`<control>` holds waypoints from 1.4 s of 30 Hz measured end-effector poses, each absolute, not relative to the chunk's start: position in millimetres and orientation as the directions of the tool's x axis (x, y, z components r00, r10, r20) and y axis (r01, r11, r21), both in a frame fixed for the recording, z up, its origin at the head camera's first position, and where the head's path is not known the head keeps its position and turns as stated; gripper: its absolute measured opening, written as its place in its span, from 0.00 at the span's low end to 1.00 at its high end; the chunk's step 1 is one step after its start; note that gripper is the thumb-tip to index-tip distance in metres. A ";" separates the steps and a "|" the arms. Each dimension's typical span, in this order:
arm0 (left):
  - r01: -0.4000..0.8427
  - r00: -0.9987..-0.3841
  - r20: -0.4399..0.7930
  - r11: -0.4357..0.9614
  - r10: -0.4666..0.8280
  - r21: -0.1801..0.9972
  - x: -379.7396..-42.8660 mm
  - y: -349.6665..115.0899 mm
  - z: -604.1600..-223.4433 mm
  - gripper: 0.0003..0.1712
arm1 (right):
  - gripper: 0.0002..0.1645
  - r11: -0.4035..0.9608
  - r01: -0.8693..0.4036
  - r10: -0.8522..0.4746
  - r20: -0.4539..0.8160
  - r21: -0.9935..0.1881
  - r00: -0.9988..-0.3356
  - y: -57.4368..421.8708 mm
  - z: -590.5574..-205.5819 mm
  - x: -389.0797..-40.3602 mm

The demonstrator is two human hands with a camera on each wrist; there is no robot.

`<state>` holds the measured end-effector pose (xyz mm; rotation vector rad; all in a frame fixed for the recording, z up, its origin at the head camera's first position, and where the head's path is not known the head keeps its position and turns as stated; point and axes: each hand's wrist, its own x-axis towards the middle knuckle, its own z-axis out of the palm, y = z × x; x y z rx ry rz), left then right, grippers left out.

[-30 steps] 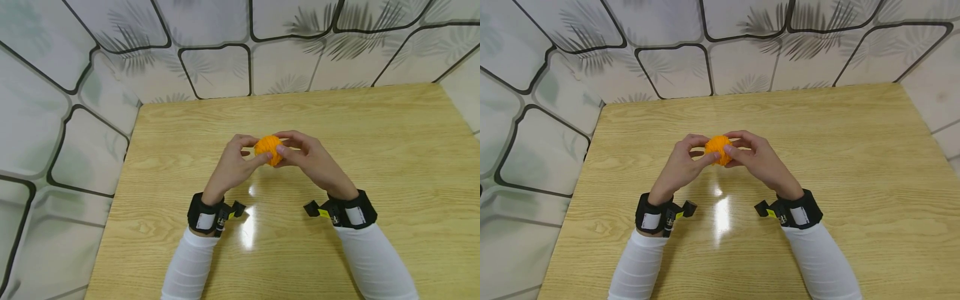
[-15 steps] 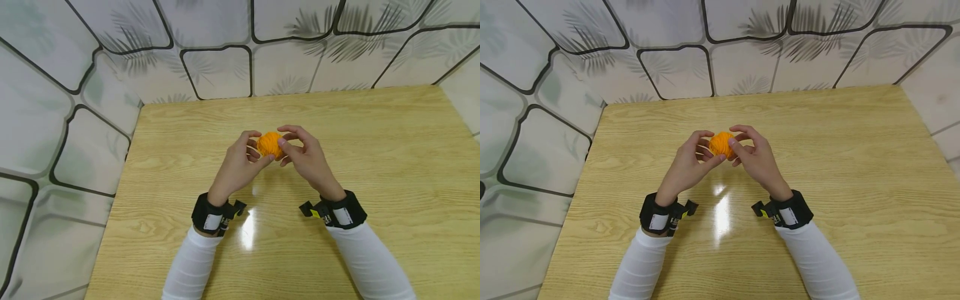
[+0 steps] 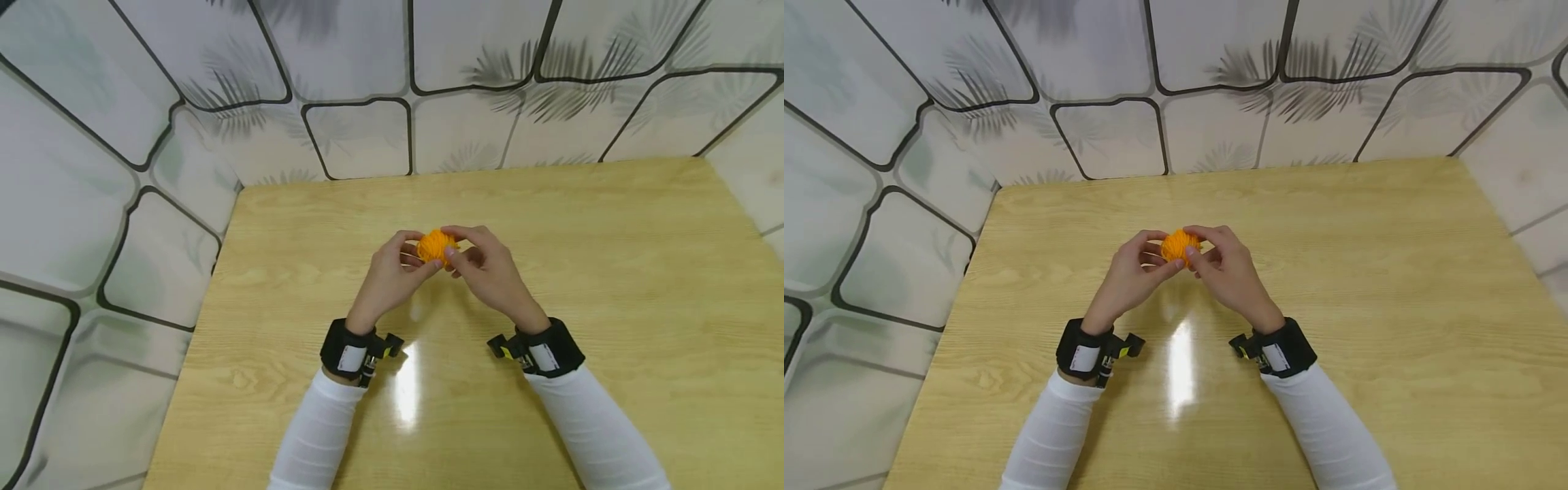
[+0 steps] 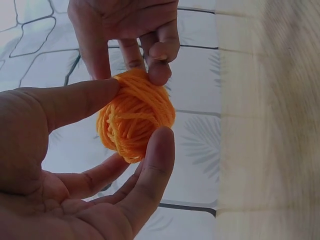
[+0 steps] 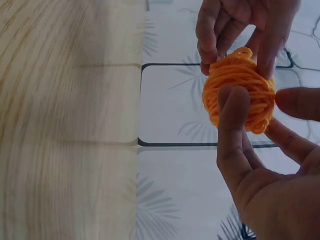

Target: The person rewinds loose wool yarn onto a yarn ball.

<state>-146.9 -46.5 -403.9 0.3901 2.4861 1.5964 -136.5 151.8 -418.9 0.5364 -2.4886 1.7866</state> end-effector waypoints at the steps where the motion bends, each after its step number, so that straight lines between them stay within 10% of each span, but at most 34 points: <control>1: 0.126 -0.954 0.002 0.392 0.301 0.911 -150.1 -47.6 -407.6 0.31 | 0.26 0.302 -0.289 -0.275 0.207 -0.908 -0.939 151.8 -421.7 -139.2; 26: -0.052 -0.952 -0.183 0.458 0.246 0.887 -243.4 -42.1 -454.4 0.36 | 0.47 0.372 -0.040 -0.310 -0.083 -0.928 -0.947 120.6 -469.0 -231.5; 42: 0.062 -0.970 -0.106 0.646 0.218 0.761 -220.3 -54.6 -448.0 0.39 | 0.48 0.503 -0.070 -0.253 -0.070 -0.862 -0.965 139.8 -472.4 -212.6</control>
